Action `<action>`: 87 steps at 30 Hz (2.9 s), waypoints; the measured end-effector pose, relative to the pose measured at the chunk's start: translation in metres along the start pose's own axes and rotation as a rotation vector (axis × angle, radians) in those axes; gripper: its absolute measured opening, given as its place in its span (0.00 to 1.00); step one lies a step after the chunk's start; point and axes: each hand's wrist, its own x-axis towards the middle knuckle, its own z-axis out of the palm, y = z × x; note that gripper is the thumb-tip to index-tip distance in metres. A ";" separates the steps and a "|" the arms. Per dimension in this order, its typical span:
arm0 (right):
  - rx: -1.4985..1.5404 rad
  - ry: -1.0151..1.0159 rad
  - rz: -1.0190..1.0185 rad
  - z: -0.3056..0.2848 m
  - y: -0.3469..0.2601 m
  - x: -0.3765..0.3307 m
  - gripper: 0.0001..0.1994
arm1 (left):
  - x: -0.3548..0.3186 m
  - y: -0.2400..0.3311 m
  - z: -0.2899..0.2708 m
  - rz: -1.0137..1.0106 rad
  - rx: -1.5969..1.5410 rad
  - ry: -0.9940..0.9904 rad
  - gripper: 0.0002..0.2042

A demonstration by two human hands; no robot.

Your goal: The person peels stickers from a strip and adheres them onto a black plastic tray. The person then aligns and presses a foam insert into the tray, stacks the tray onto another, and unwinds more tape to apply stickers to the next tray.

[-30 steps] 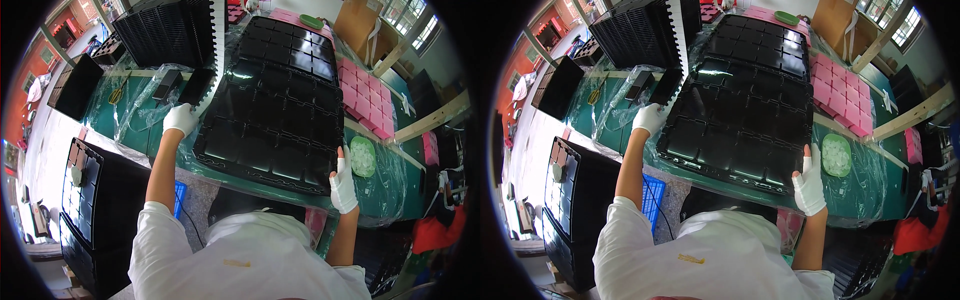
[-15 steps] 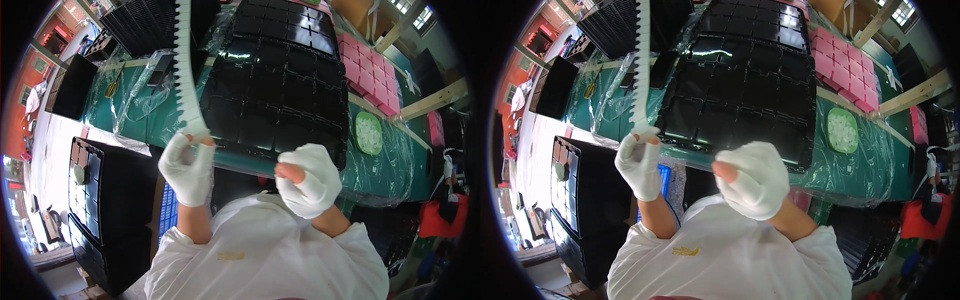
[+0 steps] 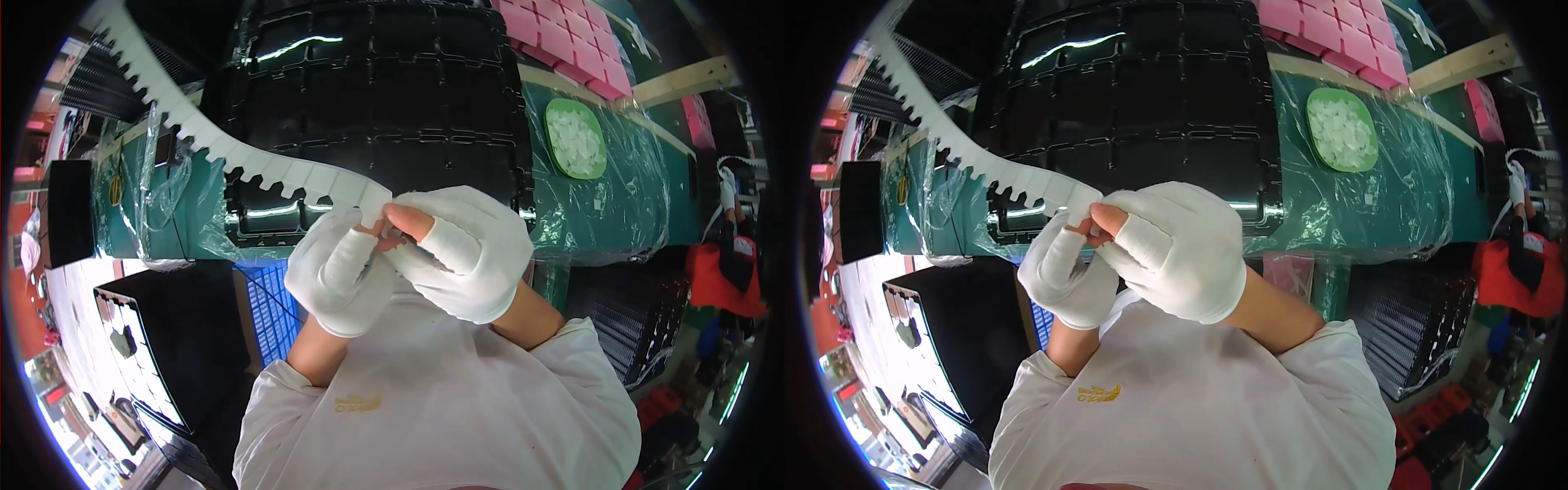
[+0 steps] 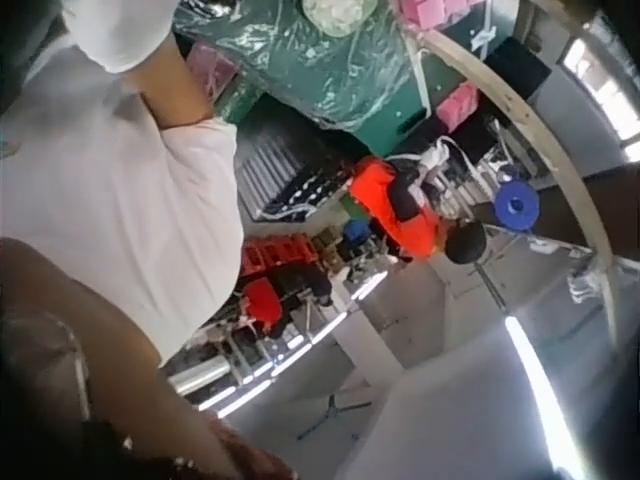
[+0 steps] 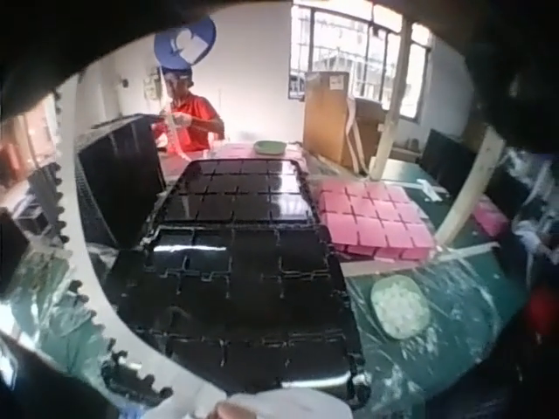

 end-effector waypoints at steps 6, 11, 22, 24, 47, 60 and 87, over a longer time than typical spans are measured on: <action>0.015 0.069 0.075 -0.009 0.016 -0.006 0.19 | 0.008 0.000 0.019 -0.021 -0.033 -0.078 0.28; 0.236 0.003 0.349 -0.025 0.013 -0.004 0.12 | 0.016 0.009 0.020 -0.280 -0.381 -0.056 0.25; 0.150 0.034 0.269 -0.020 0.029 -0.019 0.15 | 0.032 0.017 0.025 -0.807 -0.543 -0.036 0.07; -0.002 0.133 0.101 -0.015 0.036 -0.019 0.17 | 0.023 0.011 0.026 -0.684 -0.355 -0.092 0.05; -0.343 -0.017 0.691 -0.054 0.056 -0.034 0.15 | 0.020 0.011 0.034 -0.947 -0.625 0.083 0.04; 0.428 -0.052 0.796 -0.049 0.001 0.007 0.05 | 0.047 0.027 0.020 -0.667 -0.640 -0.138 0.04; -0.230 -0.791 0.072 0.132 0.019 0.073 0.11 | -0.006 0.004 -0.090 -0.473 -0.569 0.387 0.10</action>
